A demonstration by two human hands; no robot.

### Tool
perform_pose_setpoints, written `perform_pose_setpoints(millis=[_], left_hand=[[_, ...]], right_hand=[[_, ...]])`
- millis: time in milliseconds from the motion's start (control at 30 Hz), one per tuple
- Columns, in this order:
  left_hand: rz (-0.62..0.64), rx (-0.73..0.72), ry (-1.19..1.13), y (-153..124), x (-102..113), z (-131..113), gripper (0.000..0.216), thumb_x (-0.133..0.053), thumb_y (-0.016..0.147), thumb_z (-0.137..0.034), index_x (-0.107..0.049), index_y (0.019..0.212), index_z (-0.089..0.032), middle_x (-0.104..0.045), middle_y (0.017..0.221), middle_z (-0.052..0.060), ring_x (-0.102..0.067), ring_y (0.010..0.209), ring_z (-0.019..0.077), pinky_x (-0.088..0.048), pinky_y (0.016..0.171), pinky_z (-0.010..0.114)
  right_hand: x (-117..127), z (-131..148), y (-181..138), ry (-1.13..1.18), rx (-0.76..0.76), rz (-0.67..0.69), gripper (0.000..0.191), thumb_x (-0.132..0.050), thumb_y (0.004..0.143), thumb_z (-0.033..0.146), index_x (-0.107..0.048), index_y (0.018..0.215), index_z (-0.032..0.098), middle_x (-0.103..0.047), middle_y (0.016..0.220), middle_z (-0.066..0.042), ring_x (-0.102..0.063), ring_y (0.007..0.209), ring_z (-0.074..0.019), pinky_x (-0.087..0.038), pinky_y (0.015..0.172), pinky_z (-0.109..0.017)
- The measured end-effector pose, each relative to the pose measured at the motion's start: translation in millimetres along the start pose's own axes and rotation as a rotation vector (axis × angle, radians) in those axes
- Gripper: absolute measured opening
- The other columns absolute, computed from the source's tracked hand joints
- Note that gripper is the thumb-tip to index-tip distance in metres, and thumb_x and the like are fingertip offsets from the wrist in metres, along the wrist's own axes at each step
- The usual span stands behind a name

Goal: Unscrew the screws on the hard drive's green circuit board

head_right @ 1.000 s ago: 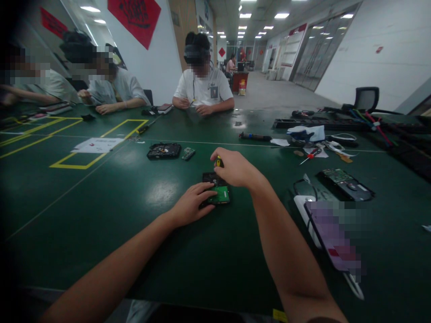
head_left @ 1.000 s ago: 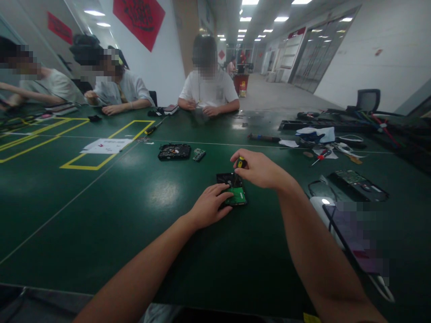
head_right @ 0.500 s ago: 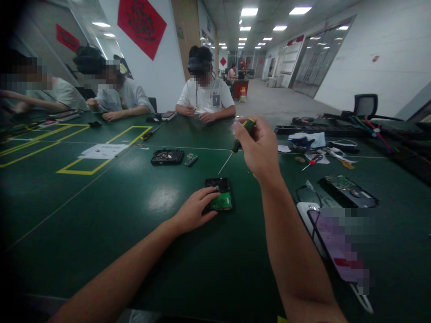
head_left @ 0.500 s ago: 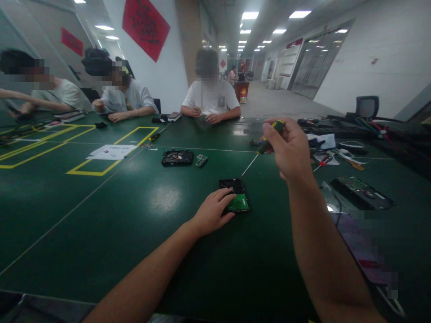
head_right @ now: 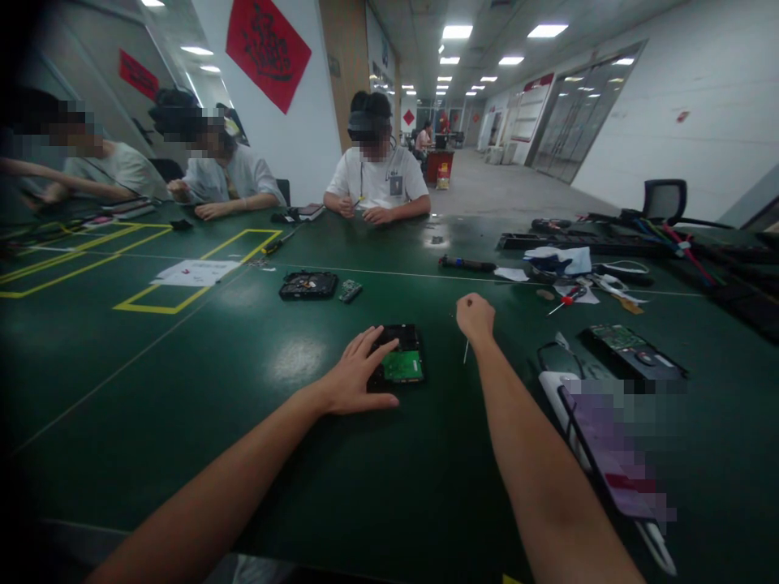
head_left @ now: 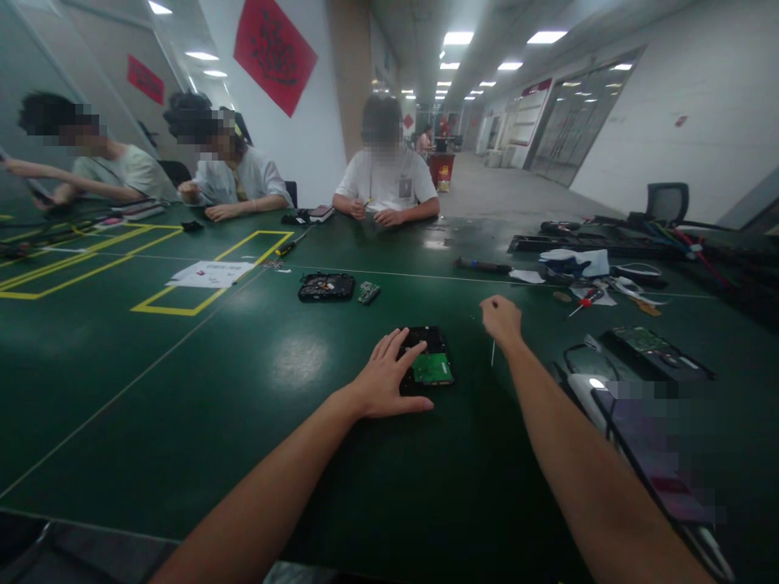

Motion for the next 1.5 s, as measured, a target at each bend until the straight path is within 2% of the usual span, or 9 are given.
perform_pose_setpoints(millis=[133,233,333,467,600,833,1100,1333,1500], left_hand=[[-0.014,0.017,-0.029,-2,0,3,0.109,-0.071,0.077,-0.079,-0.027,0.164,-0.030,-0.013,0.174,0.016,-0.012,0.159,0.0456,-0.024,0.123,0.070],[-0.090,0.055,-0.073,7,1,11,0.088,-0.062,0.091,-0.069,-0.033,0.161,-0.024,-0.027,0.169,0.017,-0.023,0.157,0.0387,-0.029,0.124,0.062],[-0.220,0.138,-0.114,22,5,29,0.051,-0.043,0.107,-0.046,-0.047,0.151,-0.019,-0.046,0.157,0.016,-0.041,0.149,0.0286,-0.035,0.124,0.053],[-0.199,0.159,-0.163,40,-1,53,0.042,-0.047,0.105,-0.036,-0.055,0.142,-0.018,-0.059,0.146,0.014,-0.051,0.141,0.0270,-0.041,0.120,0.050],[-0.213,0.182,-0.167,43,-3,70,0.038,-0.043,0.105,-0.028,-0.057,0.139,-0.020,-0.067,0.135,0.011,-0.063,0.125,0.0243,-0.051,0.110,0.046],[-0.269,0.218,-0.114,33,4,73,0.035,-0.053,0.096,-0.020,-0.059,0.131,-0.021,-0.071,0.123,0.009,-0.061,0.121,0.0271,-0.050,0.107,0.049],[-0.319,0.356,0.007,0,14,79,0.039,-0.056,0.089,-0.017,-0.059,0.128,-0.022,-0.069,0.112,0.009,-0.058,0.115,0.0311,-0.048,0.102,0.053],[-0.308,0.338,0.114,-35,20,78,0.046,-0.052,0.088,-0.012,-0.057,0.132,-0.022,-0.061,0.130,0.012,-0.052,0.126,0.0305,-0.045,0.109,0.052],[-0.306,0.331,0.138,-50,23,69,0.041,-0.047,0.097,-0.019,-0.053,0.138,-0.018,-0.059,0.134,0.014,-0.049,0.132,0.0306,-0.040,0.116,0.054]], right_hand=[[-18,-38,-11,-0.059,-0.010,-0.010,0.029,-0.049,0.094,0.028,-0.076,0.098,0.018,-0.078,0.100,-0.009,-0.069,0.091,-0.0212,-0.049,0.082,-0.030],[-26,-52,-10,-0.090,0.018,-0.010,0.030,-0.050,0.094,0.029,-0.077,0.105,0.020,-0.077,0.110,-0.007,-0.068,0.101,-0.0218,-0.048,0.089,-0.030],[-29,-58,-6,-0.137,0.048,-0.006,0.026,-0.058,0.089,0.027,-0.078,0.104,0.021,-0.077,0.111,-0.008,-0.068,0.102,-0.0229,-0.047,0.093,-0.031],[-32,-59,-3,-0.190,0.094,-0.001,0.024,-0.060,0.088,0.027,-0.079,0.101,0.020,-0.077,0.107,-0.009,-0.068,0.099,-0.0239,-0.048,0.091,-0.032],[-36,-55,-4,-0.235,0.151,0.028,0.022,-0.062,0.089,0.030,-0.080,0.100,0.022,-0.077,0.103,-0.007,-0.068,0.098,-0.0236,-0.048,0.089,-0.032],[-41,-50,-1,-0.337,0.140,0.040,0.022,-0.063,0.091,0.033,-0.079,0.098,0.021,-0.076,0.100,-0.008,-0.068,0.096,-0.0233,-0.047,0.086,-0.031],[-45,-47,0,-0.401,0.081,0.069,0.023,-0.060,0.092,0.033,-0.077,0.098,0.018,-0.071,0.101,-0.012,-0.066,0.090,-0.0230,-0.047,0.078,-0.032],[-44,-46,-1,-0.420,0.059,0.117,0.026,-0.059,0.094,0.035,-0.075,0.102,0.016,-0.071,0.102,-0.014,-0.067,0.085,-0.0221,-0.048,0.072,-0.031],[-44,-38,-8,-0.483,0.092,0.107,0.027,-0.057,0.093,0.034,-0.075,0.102,0.015,-0.070,0.106,-0.017,-0.068,0.095,-0.0282,-0.049,0.081,-0.037]])
Point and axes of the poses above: each hand's wrist, its own y-axis towards the middle knuckle, its own x-axis out of the back of the hand, z = x × y, the point moved 7 cm from there along y, towards the middle knuckle
